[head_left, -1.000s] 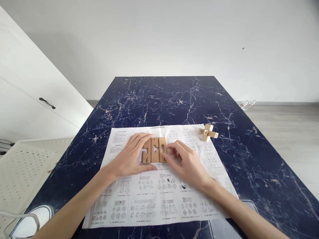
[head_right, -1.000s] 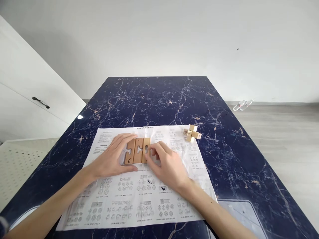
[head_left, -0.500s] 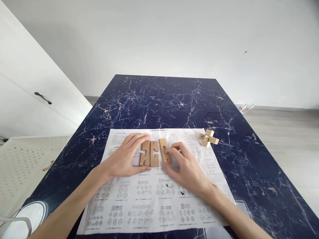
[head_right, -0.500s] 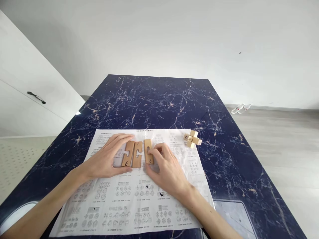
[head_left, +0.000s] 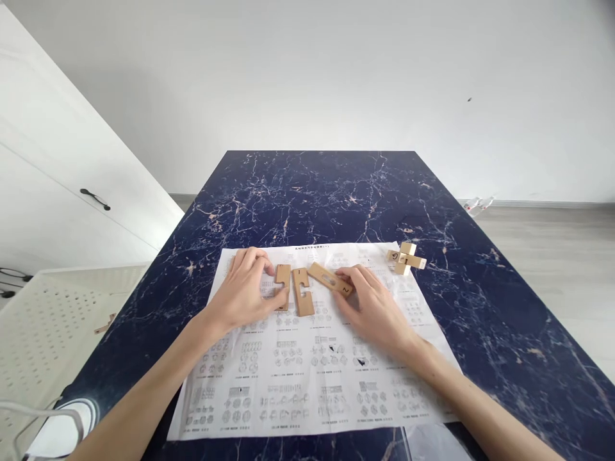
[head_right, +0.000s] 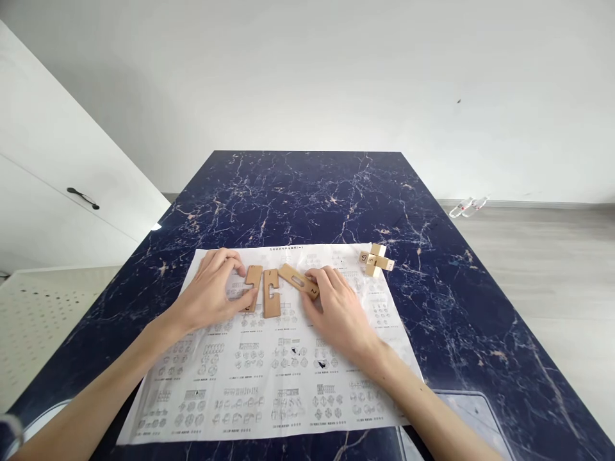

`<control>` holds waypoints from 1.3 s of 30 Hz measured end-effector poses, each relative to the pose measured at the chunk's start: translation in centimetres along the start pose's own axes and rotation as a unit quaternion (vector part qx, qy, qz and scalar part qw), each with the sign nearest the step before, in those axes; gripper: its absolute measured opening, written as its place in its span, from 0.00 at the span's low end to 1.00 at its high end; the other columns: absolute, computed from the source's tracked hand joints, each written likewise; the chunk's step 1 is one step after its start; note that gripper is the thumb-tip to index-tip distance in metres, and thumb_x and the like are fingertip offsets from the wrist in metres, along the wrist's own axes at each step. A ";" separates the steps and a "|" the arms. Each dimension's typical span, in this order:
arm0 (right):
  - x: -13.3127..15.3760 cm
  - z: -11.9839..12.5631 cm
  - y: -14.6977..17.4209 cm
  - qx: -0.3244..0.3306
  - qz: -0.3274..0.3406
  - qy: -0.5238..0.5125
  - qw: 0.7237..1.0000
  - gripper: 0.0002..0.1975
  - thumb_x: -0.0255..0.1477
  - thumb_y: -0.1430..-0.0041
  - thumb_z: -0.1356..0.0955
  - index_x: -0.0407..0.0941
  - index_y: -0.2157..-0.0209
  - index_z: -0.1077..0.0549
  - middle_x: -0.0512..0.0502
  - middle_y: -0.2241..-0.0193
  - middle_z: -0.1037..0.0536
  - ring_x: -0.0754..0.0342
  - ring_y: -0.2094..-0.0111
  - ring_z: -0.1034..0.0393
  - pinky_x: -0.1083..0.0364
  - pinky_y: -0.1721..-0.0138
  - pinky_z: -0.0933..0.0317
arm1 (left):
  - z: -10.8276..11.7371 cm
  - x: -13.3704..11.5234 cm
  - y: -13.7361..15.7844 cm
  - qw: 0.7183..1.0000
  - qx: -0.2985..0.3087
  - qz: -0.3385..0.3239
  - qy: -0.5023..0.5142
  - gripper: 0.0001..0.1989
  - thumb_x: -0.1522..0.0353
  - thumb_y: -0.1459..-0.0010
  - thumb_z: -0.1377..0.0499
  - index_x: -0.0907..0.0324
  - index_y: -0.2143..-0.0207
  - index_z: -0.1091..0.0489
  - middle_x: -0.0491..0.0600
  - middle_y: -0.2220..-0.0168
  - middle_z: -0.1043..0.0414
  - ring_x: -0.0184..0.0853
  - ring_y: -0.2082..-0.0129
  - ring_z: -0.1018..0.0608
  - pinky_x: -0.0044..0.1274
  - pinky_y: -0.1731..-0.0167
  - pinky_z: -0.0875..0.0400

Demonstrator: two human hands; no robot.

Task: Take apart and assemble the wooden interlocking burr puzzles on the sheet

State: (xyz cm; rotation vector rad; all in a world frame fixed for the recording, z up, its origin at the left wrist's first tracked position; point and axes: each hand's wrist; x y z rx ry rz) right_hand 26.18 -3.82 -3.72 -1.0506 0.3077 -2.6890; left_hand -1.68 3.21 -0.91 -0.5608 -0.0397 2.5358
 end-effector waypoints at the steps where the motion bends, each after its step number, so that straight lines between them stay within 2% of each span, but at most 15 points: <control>1: -0.1 0.0 0.0 0.008 0.010 0.008 1.000 0.06 0.29 0.27 0.35 0.47 0.51 0.30 0.40 0.57 0.21 0.42 0.57 0.25 0.44 0.57 0.31 | 0.0 -0.1 0.1 1.000 -0.007 0.001 -0.008 0.16 0.56 0.39 0.36 0.55 0.61 0.37 0.54 0.51 0.34 0.50 0.47 0.31 0.47 0.45 0.30; 3: -0.4 0.1 0.0 0.021 0.022 0.021 0.999 0.05 0.30 0.25 0.37 0.47 0.56 0.30 0.41 0.61 0.21 0.43 0.60 0.27 0.46 0.60 0.34 | -0.1 -0.4 0.2 0.999 -0.020 -0.001 -0.025 0.12 0.60 0.40 0.37 0.55 0.61 0.36 0.54 0.52 0.33 0.50 0.48 0.30 0.47 0.45 0.30; 5: -0.5 0.1 0.0 0.022 0.016 0.023 0.999 0.09 0.32 0.23 0.38 0.48 0.61 0.32 0.42 0.64 0.22 0.44 0.62 0.28 0.47 0.62 0.36 | -0.2 -0.6 0.2 0.999 -0.030 -0.006 -0.040 0.09 0.62 0.38 0.40 0.55 0.63 0.36 0.55 0.52 0.32 0.51 0.48 0.30 0.47 0.47 0.29; 9: -0.3 0.2 -0.1 0.013 -0.045 -0.021 0.999 0.09 0.34 0.23 0.40 0.47 0.58 0.32 0.46 0.69 0.24 0.47 0.69 0.30 0.51 0.68 0.40 | -0.3 -0.6 0.0 0.998 -0.042 -0.027 -0.050 0.12 0.61 0.27 0.48 0.56 0.64 0.36 0.57 0.54 0.29 0.50 0.51 0.27 0.44 0.50 0.28; 11: -0.2 0.4 -0.1 0.002 -0.072 -0.058 0.996 0.10 0.36 0.23 0.40 0.47 0.57 0.32 0.49 0.71 0.26 0.50 0.73 0.34 0.52 0.71 0.44 | -0.4 -0.6 0.0 0.997 -0.055 -0.034 -0.036 0.12 0.61 0.25 0.51 0.56 0.62 0.36 0.55 0.57 0.27 0.47 0.55 0.25 0.41 0.54 0.28; 14: 0.1 0.6 -0.2 -0.012 -0.091 -0.108 0.990 0.13 0.38 0.23 0.41 0.47 0.60 0.31 0.51 0.73 0.28 0.53 0.77 0.39 0.53 0.73 0.46 | -0.5 -1.0 0.1 0.997 -0.069 -0.013 0.010 0.11 0.61 0.23 0.52 0.55 0.58 0.36 0.50 0.62 0.25 0.40 0.65 0.23 0.32 0.64 0.32; 17: 0.4 0.8 -0.2 -0.009 -0.098 -0.156 0.983 0.14 0.40 0.23 0.40 0.48 0.60 0.30 0.51 0.72 0.28 0.53 0.75 0.37 0.53 0.72 0.45 | -0.2 -1.9 0.4 0.993 -0.063 0.028 0.098 0.11 0.59 0.22 0.52 0.54 0.55 0.37 0.43 0.72 0.30 0.34 0.76 0.29 0.27 0.73 0.41; 19: 0.5 0.8 -0.2 -0.002 -0.093 -0.191 0.977 0.14 0.41 0.23 0.39 0.47 0.59 0.30 0.50 0.71 0.27 0.53 0.73 0.35 0.53 0.71 0.43 | 0.1 -2.6 0.6 0.982 -0.040 0.036 0.182 0.11 0.57 0.22 0.52 0.54 0.54 0.39 0.39 0.76 0.36 0.32 0.79 0.34 0.26 0.75 0.43; 21: 0.5 0.7 -0.2 0.005 -0.086 -0.225 0.970 0.15 0.42 0.22 0.39 0.47 0.57 0.29 0.49 0.69 0.26 0.52 0.71 0.33 0.53 0.69 0.40 | 0.4 -3.3 0.8 0.965 -0.002 0.036 0.259 0.12 0.55 0.22 0.52 0.54 0.52 0.39 0.39 0.76 0.38 0.31 0.79 0.36 0.25 0.76 0.43; 26: 0.4 0.5 -0.2 0.020 -0.081 -0.270 0.959 0.17 0.43 0.22 0.39 0.46 0.50 0.27 0.49 0.69 0.25 0.52 0.70 0.32 0.52 0.66 0.36 | 0.1 -4.1 1.3 0.931 0.071 0.041 0.356 0.20 0.51 0.23 0.51 0.52 0.39 0.38 0.45 0.65 0.31 0.31 0.75 0.33 0.26 0.74 0.37; 30: 1.1 0.5 0.1 0.019 -0.071 -0.283 0.956 0.21 0.43 0.21 0.39 0.46 0.40 0.26 0.47 0.66 0.23 0.52 0.68 0.31 0.51 0.63 0.34 | -1.0 -4.4 1.4 0.896 0.052 0.058 0.437 0.21 0.51 0.24 0.48 0.51 0.38 0.39 0.46 0.61 0.31 0.29 0.75 0.35 0.26 0.74 0.36; 34: 2.1 0.4 0.4 0.031 -0.051 -0.333 0.941 0.24 0.43 0.21 0.39 0.48 0.33 0.28 0.44 0.60 0.21 0.53 0.67 0.30 0.52 0.64 0.32 | -1.4 -4.9 1.0 0.848 0.039 0.095 0.519 0.21 0.52 0.28 0.40 0.54 0.43 0.34 0.44 0.63 0.31 0.27 0.75 0.32 0.25 0.74 0.36; 36: 2.3 0.4 0.5 0.028 -0.051 -0.354 0.933 0.25 0.43 0.21 0.39 0.49 0.31 0.29 0.43 0.57 0.21 0.53 0.66 0.29 0.52 0.66 0.31 | -1.2 -5.2 0.8 0.839 0.042 0.114 0.530 0.20 0.52 0.29 0.37 0.56 0.45 0.32 0.44 0.66 0.30 0.28 0.75 0.30 0.25 0.73 0.33; 39: 2.3 0.4 0.5 0.013 -0.058 -0.352 0.934 0.25 0.42 0.21 0.38 0.51 0.30 0.30 0.43 0.55 0.20 0.53 0.66 0.29 0.52 0.66 0.30 | -1.0 -5.3 0.7 0.840 0.030 0.135 0.525 0.19 0.53 0.29 0.37 0.58 0.48 0.29 0.45 0.69 0.27 0.31 0.74 0.28 0.27 0.69 0.29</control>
Point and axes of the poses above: each hand's wrist, its own y-axis away from the middle knuckle, its own z-axis out of the back of the hand, x = y × z
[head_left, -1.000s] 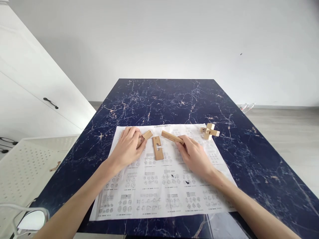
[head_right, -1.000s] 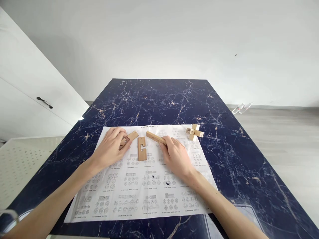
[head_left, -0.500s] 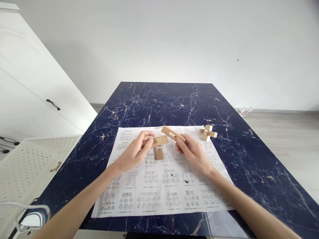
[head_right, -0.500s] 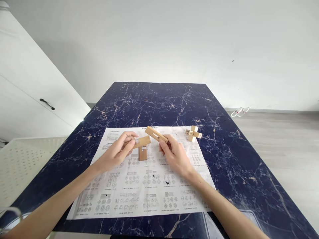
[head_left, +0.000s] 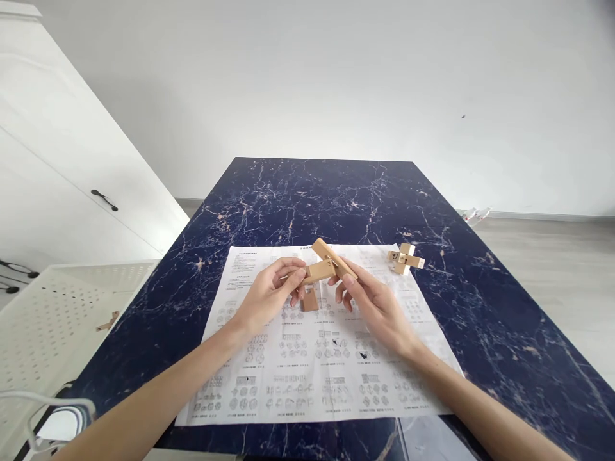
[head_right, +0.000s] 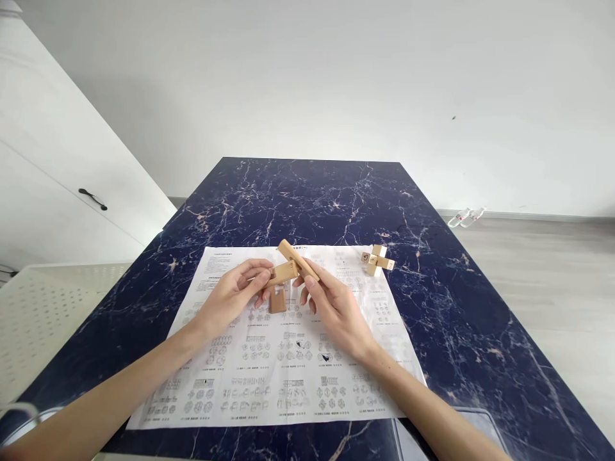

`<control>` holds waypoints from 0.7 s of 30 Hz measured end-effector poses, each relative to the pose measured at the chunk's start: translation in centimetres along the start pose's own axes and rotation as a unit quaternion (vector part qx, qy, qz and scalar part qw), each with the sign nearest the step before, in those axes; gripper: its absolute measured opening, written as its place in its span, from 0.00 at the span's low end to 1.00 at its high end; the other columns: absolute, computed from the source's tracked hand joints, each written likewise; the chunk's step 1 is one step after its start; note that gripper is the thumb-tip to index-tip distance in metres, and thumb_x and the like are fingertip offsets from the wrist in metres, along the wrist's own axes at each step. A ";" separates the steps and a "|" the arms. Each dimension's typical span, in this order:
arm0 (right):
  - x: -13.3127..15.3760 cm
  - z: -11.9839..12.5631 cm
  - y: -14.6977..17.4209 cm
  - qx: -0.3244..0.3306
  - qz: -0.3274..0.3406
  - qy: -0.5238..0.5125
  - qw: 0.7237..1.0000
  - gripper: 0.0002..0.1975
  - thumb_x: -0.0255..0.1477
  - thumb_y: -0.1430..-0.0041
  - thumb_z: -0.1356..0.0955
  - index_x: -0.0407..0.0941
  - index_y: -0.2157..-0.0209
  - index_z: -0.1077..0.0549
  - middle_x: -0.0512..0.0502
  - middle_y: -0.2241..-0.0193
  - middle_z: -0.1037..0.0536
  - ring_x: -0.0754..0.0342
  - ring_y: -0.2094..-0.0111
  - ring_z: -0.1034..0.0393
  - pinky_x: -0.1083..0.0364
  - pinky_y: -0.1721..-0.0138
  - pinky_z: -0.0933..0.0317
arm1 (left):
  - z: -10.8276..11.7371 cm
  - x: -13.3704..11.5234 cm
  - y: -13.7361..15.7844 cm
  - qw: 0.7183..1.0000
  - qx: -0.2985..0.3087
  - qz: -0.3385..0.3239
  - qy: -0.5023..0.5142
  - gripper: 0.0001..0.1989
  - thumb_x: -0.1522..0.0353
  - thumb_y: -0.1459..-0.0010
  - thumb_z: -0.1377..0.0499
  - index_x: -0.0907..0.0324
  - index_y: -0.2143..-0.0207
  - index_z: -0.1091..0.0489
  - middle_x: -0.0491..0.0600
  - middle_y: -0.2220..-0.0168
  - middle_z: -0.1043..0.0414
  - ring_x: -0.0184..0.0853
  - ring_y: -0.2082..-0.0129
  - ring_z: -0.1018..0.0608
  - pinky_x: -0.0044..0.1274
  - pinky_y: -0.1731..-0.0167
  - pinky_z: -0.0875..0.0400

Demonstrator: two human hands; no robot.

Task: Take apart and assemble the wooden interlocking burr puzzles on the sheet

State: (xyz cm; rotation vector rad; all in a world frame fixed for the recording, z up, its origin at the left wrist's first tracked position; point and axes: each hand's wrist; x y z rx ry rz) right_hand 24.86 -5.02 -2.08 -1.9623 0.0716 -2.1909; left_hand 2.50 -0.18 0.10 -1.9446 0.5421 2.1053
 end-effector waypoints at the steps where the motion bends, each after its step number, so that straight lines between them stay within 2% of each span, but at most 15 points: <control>1: 0.0 0.0 0.0 -0.005 0.000 0.006 1.000 0.25 0.42 0.21 0.38 0.52 0.30 0.30 0.43 0.55 0.20 0.53 0.67 0.29 0.51 0.66 0.29 | 0.0 0.0 0.0 1.000 -0.010 0.000 -0.003 0.18 0.54 0.29 0.37 0.58 0.49 0.28 0.45 0.69 0.26 0.32 0.72 0.26 0.27 0.68 0.27; 3: 0.0 0.1 0.0 -0.005 0.003 0.017 1.000 0.25 0.42 0.21 0.38 0.52 0.28 0.32 0.42 0.53 0.20 0.52 0.67 0.29 0.51 0.67 0.28 | -0.1 -0.1 0.1 1.000 -0.021 0.001 -0.012 0.18 0.54 0.29 0.38 0.58 0.48 0.27 0.47 0.67 0.23 0.35 0.68 0.22 0.29 0.64 0.24; 6: -0.2 0.0 0.2 0.008 0.018 0.043 0.999 0.27 0.41 0.20 0.39 0.54 0.26 0.36 0.41 0.50 0.21 0.51 0.64 0.27 0.50 0.65 0.27 | -0.1 -0.1 0.2 1.000 -0.016 0.009 -0.010 0.19 0.55 0.28 0.38 0.57 0.43 0.26 0.51 0.58 0.19 0.40 0.57 0.17 0.34 0.54 0.19; 9: -0.6 -0.1 0.4 0.000 0.042 0.092 0.995 0.27 0.40 0.20 0.40 0.57 0.25 0.38 0.41 0.48 0.21 0.50 0.62 0.26 0.48 0.62 0.27 | -0.1 0.0 0.4 1.000 -0.001 0.008 0.007 0.20 0.56 0.28 0.38 0.55 0.40 0.27 0.53 0.47 0.19 0.42 0.50 0.15 0.38 0.44 0.20; 12: -0.8 -0.2 0.7 -0.025 0.059 0.136 0.989 0.26 0.38 0.20 0.40 0.58 0.25 0.38 0.42 0.50 0.21 0.49 0.61 0.25 0.46 0.60 0.26 | 0.0 0.0 0.6 1.000 0.015 0.002 0.016 0.21 0.57 0.28 0.37 0.53 0.37 0.28 0.53 0.41 0.20 0.43 0.46 0.16 0.39 0.39 0.23; 14: -0.9 -0.1 0.8 -0.038 0.062 0.158 0.985 0.26 0.37 0.20 0.40 0.57 0.25 0.38 0.43 0.54 0.21 0.48 0.60 0.25 0.45 0.57 0.26 | 0.1 0.0 0.8 0.999 0.025 0.002 0.020 0.22 0.57 0.28 0.37 0.53 0.36 0.29 0.53 0.42 0.20 0.44 0.44 0.17 0.39 0.38 0.24; 16: -0.8 -0.1 0.9 -0.043 0.062 0.170 0.982 0.26 0.36 0.20 0.39 0.56 0.25 0.38 0.43 0.56 0.21 0.47 0.61 0.25 0.43 0.55 0.25 | -0.1 0.0 0.8 0.999 0.043 0.009 0.025 0.23 0.56 0.27 0.38 0.54 0.35 0.30 0.53 0.47 0.18 0.44 0.45 0.16 0.40 0.39 0.23; 21: -0.7 0.0 0.8 -0.052 0.105 0.200 0.973 0.26 0.32 0.21 0.39 0.57 0.26 0.37 0.41 0.50 0.22 0.47 0.58 0.23 0.41 0.52 0.25 | -0.9 0.0 1.0 0.991 0.130 0.021 0.032 0.19 0.56 0.28 0.38 0.60 0.45 0.24 0.53 0.59 0.18 0.40 0.60 0.15 0.36 0.52 0.19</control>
Point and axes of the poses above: each hand's wrist, its own y-axis away from the middle knuckle, its own z-axis out of the back of the hand, x = y × z
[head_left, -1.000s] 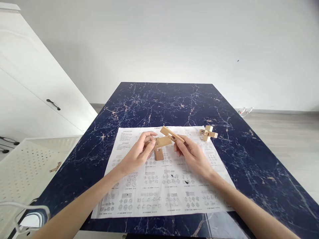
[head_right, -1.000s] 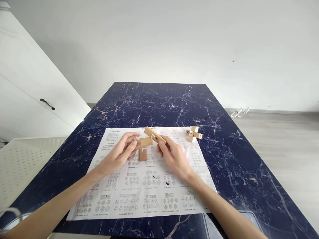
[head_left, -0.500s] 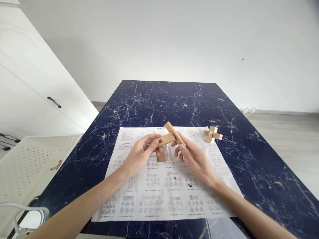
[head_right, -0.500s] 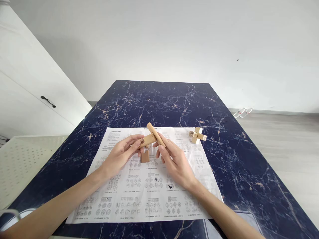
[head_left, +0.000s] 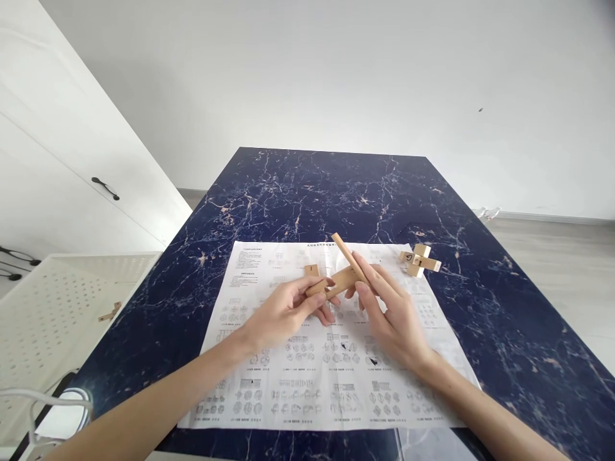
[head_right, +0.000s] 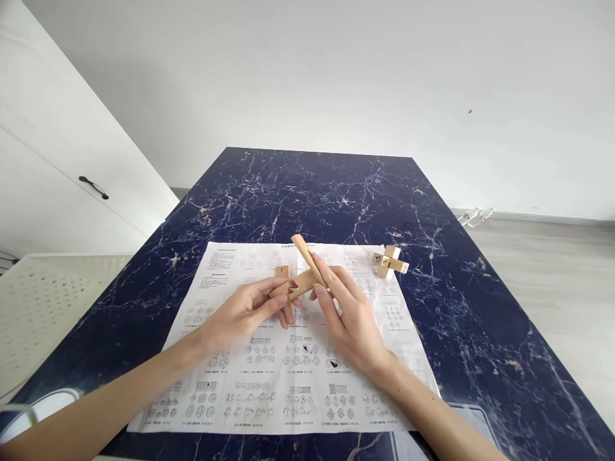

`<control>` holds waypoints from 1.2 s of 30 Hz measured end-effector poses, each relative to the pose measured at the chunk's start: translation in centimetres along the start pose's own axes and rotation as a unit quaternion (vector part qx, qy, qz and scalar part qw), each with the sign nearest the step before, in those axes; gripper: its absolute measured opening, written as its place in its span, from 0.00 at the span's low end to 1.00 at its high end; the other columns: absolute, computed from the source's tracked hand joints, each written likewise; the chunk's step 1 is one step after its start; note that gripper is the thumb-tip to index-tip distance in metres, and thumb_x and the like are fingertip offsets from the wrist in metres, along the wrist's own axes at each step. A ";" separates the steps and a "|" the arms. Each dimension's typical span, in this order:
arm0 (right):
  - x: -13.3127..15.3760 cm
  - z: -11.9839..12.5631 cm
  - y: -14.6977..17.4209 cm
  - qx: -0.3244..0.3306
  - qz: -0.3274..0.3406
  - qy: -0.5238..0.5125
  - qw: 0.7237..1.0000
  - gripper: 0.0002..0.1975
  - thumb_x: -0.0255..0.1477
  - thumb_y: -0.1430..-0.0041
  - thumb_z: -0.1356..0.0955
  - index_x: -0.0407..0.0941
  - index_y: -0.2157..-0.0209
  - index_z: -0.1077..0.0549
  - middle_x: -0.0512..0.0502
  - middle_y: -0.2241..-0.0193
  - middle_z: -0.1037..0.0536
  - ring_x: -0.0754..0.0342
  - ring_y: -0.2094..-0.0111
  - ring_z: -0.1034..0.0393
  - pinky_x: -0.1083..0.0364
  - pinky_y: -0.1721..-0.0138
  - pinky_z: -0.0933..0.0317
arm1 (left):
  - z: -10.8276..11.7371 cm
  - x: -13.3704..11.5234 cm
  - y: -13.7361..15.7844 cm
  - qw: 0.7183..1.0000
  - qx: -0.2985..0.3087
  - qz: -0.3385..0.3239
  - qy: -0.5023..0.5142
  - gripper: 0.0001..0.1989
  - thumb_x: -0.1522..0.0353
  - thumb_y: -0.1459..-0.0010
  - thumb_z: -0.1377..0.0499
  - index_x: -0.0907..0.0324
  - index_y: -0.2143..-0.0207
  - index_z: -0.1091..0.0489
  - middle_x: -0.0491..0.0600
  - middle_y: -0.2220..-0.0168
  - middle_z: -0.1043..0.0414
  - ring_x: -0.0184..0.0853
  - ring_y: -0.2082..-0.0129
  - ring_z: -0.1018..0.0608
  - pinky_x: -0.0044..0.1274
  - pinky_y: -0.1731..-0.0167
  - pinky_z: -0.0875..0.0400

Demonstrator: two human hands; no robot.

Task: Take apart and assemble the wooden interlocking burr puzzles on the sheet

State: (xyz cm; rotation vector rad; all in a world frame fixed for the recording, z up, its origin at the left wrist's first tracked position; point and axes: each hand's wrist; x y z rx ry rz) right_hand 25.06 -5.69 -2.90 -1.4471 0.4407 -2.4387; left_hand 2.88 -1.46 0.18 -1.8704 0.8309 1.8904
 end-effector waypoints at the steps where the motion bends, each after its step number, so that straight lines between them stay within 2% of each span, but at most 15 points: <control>1: 0.0 0.1 0.0 0.000 0.013 0.007 1.000 0.26 0.31 0.21 0.39 0.57 0.26 0.37 0.40 0.50 0.22 0.46 0.56 0.23 0.41 0.51 0.26 | -0.2 0.0 0.0 1.000 0.005 0.001 0.005 0.18 0.56 0.28 0.38 0.60 0.46 0.24 0.52 0.60 0.19 0.39 0.62 0.16 0.34 0.55 0.19; 4: 0.1 0.2 -0.2 -0.004 0.028 0.019 0.999 0.27 0.30 0.21 0.39 0.58 0.26 0.37 0.40 0.50 0.21 0.45 0.53 0.23 0.40 0.49 0.27 | -0.3 0.0 0.0 1.000 -0.010 -0.011 0.016 0.17 0.56 0.26 0.40 0.61 0.50 0.23 0.51 0.62 0.21 0.36 0.66 0.19 0.31 0.60 0.21; 7: 0.1 0.2 -0.2 -0.011 0.017 0.023 1.000 0.27 0.30 0.22 0.38 0.56 0.26 0.36 0.40 0.51 0.20 0.45 0.55 0.23 0.41 0.52 0.26 | 0.0 -0.1 -0.1 0.999 -0.024 -0.037 0.012 0.15 0.58 0.25 0.41 0.61 0.52 0.24 0.49 0.64 0.24 0.35 0.67 0.21 0.29 0.61 0.23; 16: -0.3 0.3 0.0 0.003 -0.013 -0.021 1.000 0.25 0.33 0.21 0.37 0.58 0.28 0.33 0.45 0.57 0.19 0.51 0.66 0.25 0.48 0.63 0.27 | 0.4 -0.1 0.0 0.998 -0.036 -0.053 0.005 0.16 0.59 0.24 0.42 0.63 0.48 0.24 0.50 0.66 0.23 0.34 0.67 0.21 0.28 0.61 0.24; 19: -0.5 0.5 0.0 0.005 -0.017 -0.027 0.999 0.24 0.34 0.21 0.37 0.57 0.28 0.32 0.46 0.60 0.18 0.50 0.66 0.25 0.47 0.63 0.29 | 0.3 -0.2 0.0 0.998 -0.042 -0.052 0.009 0.15 0.60 0.25 0.41 0.63 0.48 0.25 0.50 0.66 0.23 0.34 0.67 0.21 0.28 0.62 0.24; 25: -0.4 0.4 0.0 0.027 -0.039 -0.038 0.998 0.24 0.36 0.21 0.38 0.53 0.28 0.31 0.43 0.56 0.16 0.50 0.67 0.26 0.47 0.64 0.32 | 0.2 -0.1 0.0 0.997 -0.052 -0.059 0.010 0.16 0.59 0.25 0.41 0.62 0.48 0.25 0.50 0.64 0.22 0.34 0.67 0.20 0.27 0.62 0.23; 29: -0.1 0.3 0.0 0.037 -0.062 -0.042 0.996 0.26 0.38 0.22 0.36 0.51 0.28 0.32 0.45 0.63 0.17 0.50 0.68 0.27 0.46 0.62 0.32 | 0.2 0.0 0.0 0.996 -0.052 -0.065 0.005 0.16 0.60 0.25 0.41 0.63 0.46 0.26 0.50 0.64 0.22 0.35 0.66 0.19 0.27 0.63 0.23; 31: -0.1 0.4 0.0 0.046 -0.081 -0.057 0.994 0.27 0.38 0.23 0.36 0.50 0.27 0.32 0.46 0.64 0.18 0.51 0.68 0.28 0.47 0.63 0.32 | 0.2 0.1 0.1 0.996 -0.051 -0.069 0.003 0.15 0.60 0.24 0.41 0.63 0.46 0.26 0.50 0.65 0.22 0.35 0.67 0.19 0.27 0.64 0.23; 34: -0.2 0.9 -0.2 0.071 -0.106 -0.115 0.985 0.26 0.40 0.23 0.35 0.53 0.28 0.31 0.45 0.59 0.20 0.53 0.68 0.31 0.49 0.65 0.33 | 0.2 0.1 0.2 0.996 -0.045 -0.072 -0.003 0.15 0.61 0.24 0.42 0.62 0.46 0.26 0.50 0.65 0.22 0.34 0.67 0.19 0.27 0.64 0.23; 36: -0.2 1.4 -0.4 0.090 -0.127 -0.158 0.975 0.26 0.41 0.24 0.33 0.54 0.29 0.29 0.46 0.59 0.23 0.55 0.70 0.34 0.50 0.67 0.35 | 0.1 0.1 0.2 0.997 -0.040 -0.072 -0.005 0.15 0.61 0.24 0.42 0.62 0.45 0.26 0.50 0.64 0.22 0.33 0.68 0.20 0.27 0.64 0.23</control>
Point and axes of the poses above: each hand's wrist, its own y-axis away from the middle knuckle, its own z-axis out of the back of the hand, x = y × z
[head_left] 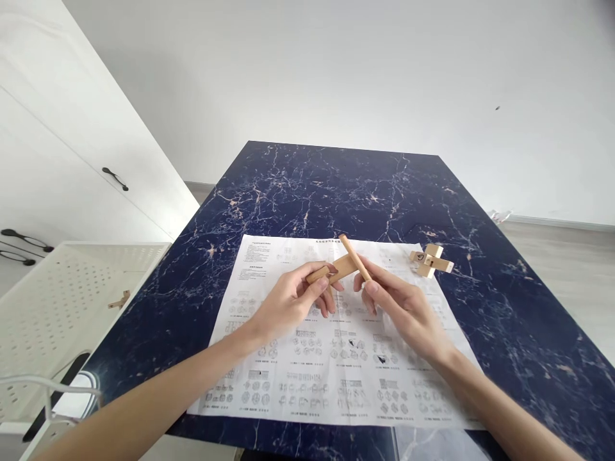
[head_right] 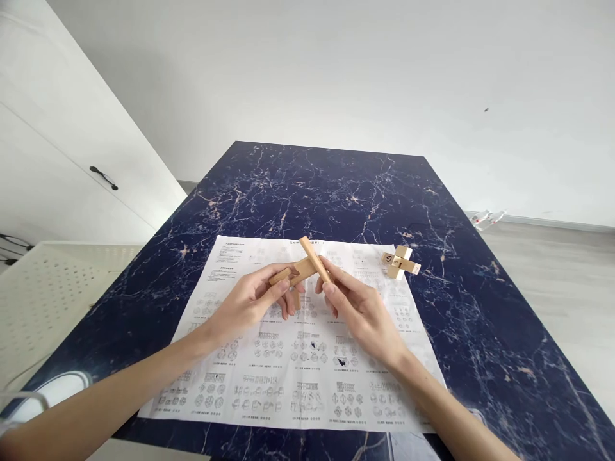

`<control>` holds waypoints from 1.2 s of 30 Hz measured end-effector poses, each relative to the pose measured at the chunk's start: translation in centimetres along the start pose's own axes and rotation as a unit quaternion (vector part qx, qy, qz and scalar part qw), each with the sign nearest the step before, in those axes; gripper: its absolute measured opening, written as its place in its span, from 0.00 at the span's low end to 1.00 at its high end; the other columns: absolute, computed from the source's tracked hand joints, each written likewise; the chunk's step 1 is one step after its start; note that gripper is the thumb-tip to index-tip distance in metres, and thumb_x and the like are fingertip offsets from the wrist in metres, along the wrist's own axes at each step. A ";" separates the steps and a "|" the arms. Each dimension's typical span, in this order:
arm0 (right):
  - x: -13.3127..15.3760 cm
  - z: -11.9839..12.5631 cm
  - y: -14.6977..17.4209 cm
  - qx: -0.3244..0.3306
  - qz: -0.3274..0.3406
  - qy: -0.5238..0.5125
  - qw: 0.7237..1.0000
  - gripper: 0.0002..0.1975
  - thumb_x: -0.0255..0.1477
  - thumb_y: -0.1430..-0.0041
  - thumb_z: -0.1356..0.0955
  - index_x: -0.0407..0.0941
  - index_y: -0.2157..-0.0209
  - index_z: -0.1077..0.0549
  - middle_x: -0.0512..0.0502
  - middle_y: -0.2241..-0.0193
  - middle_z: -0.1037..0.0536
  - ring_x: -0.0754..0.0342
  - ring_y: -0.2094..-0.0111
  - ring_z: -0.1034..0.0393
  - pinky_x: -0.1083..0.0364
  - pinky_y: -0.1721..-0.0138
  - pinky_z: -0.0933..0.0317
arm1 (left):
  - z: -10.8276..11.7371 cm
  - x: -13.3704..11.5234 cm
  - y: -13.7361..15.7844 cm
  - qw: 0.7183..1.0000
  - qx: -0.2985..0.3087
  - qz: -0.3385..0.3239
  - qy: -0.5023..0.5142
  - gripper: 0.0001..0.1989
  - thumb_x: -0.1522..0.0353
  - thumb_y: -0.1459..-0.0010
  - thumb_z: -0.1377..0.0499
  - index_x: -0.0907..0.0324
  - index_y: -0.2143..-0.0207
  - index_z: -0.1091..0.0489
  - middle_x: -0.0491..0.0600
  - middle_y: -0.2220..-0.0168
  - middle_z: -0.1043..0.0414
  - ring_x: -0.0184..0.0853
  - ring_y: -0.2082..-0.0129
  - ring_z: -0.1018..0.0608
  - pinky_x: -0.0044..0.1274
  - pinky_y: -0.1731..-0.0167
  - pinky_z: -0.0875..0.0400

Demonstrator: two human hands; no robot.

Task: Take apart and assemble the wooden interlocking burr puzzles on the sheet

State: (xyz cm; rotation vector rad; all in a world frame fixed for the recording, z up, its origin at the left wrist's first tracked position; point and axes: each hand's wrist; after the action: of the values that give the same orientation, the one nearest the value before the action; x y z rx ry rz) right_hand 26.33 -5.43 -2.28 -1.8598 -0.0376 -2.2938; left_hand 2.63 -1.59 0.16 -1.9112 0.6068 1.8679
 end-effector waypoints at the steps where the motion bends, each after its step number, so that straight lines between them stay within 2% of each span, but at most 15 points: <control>1: 0.1 0.2 0.0 0.009 -0.012 -0.016 1.000 0.26 0.41 0.25 0.33 0.54 0.29 0.29 0.47 0.60 0.24 0.56 0.70 0.35 0.51 0.67 0.35 | 0.0 0.0 0.0 1.000 0.003 0.000 0.001 0.16 0.61 0.24 0.42 0.62 0.44 0.27 0.50 0.64 0.21 0.33 0.68 0.20 0.27 0.65 0.22; 8: 0.2 0.2 0.0 0.033 -0.060 -0.053 0.996 0.32 0.46 0.27 0.32 0.49 0.28 0.32 0.50 0.68 0.31 0.55 0.72 0.40 0.51 0.69 0.40 | -0.1 -0.2 0.1 1.000 0.010 -0.004 0.002 0.16 0.61 0.23 0.43 0.63 0.43 0.27 0.50 0.64 0.22 0.32 0.70 0.21 0.26 0.67 0.23; 12: 0.3 -0.4 0.2 0.063 -0.057 -0.030 0.996 0.26 0.47 0.25 0.34 0.46 0.36 0.25 0.53 0.73 0.35 0.55 0.73 0.43 0.52 0.71 0.45 | -0.2 -0.2 0.1 1.000 0.016 -0.004 0.002 0.17 0.60 0.23 0.43 0.62 0.42 0.28 0.49 0.67 0.23 0.33 0.70 0.21 0.26 0.67 0.23; 15: 0.6 -0.8 0.2 0.080 -0.056 -0.014 0.995 0.25 0.47 0.24 0.35 0.45 0.39 0.24 0.54 0.75 0.36 0.55 0.73 0.45 0.52 0.71 0.47 | -0.3 0.0 0.1 1.000 0.016 -0.003 0.003 0.16 0.60 0.23 0.43 0.62 0.43 0.28 0.48 0.69 0.24 0.34 0.70 0.21 0.26 0.67 0.23; 18: 0.8 -1.0 0.2 0.088 -0.056 -0.006 0.995 0.23 0.47 0.24 0.35 0.45 0.41 0.24 0.54 0.74 0.36 0.55 0.73 0.44 0.52 0.70 0.46 | -0.4 0.3 0.1 1.000 0.013 0.001 0.004 0.16 0.59 0.23 0.43 0.62 0.44 0.30 0.47 0.69 0.24 0.34 0.70 0.21 0.26 0.68 0.24; 24: 0.9 -1.2 0.1 0.097 -0.046 -0.024 0.994 0.20 0.46 0.22 0.37 0.46 0.51 0.22 0.52 0.73 0.33 0.54 0.72 0.41 0.51 0.67 0.42 | -0.7 0.1 0.2 1.000 0.010 0.017 0.010 0.17 0.57 0.24 0.42 0.60 0.44 0.32 0.46 0.69 0.25 0.33 0.72 0.21 0.27 0.69 0.24; 30: 0.7 -1.3 0.1 0.091 -0.046 -0.084 0.991 0.20 0.45 0.21 0.38 0.49 0.42 0.24 0.46 0.63 0.25 0.53 0.70 0.35 0.48 0.61 0.35 | -0.9 0.0 0.3 1.000 0.002 0.003 0.010 0.16 0.58 0.26 0.41 0.60 0.46 0.32 0.48 0.63 0.23 0.31 0.72 0.21 0.26 0.70 0.22; 36: 1.4 -1.5 0.1 0.121 -0.045 -0.112 0.985 0.21 0.45 0.20 0.41 0.47 0.53 0.23 0.48 0.69 0.27 0.51 0.69 0.33 0.47 0.57 0.33 | -0.9 -0.2 0.5 1.000 0.010 -0.005 -0.024 0.14 0.58 0.26 0.41 0.59 0.49 0.33 0.44 0.70 0.25 0.31 0.76 0.23 0.26 0.73 0.24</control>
State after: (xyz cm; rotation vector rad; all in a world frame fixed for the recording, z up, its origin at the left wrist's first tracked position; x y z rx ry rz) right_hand 24.60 -5.92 -1.23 -2.0088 -0.4194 -2.0141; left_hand 3.10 -2.49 0.37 -1.8477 0.5969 1.8886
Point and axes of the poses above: each hand's wrist, its own y-axis away from the middle knuckle, its own z-axis out of the back of the hand, x = y × z
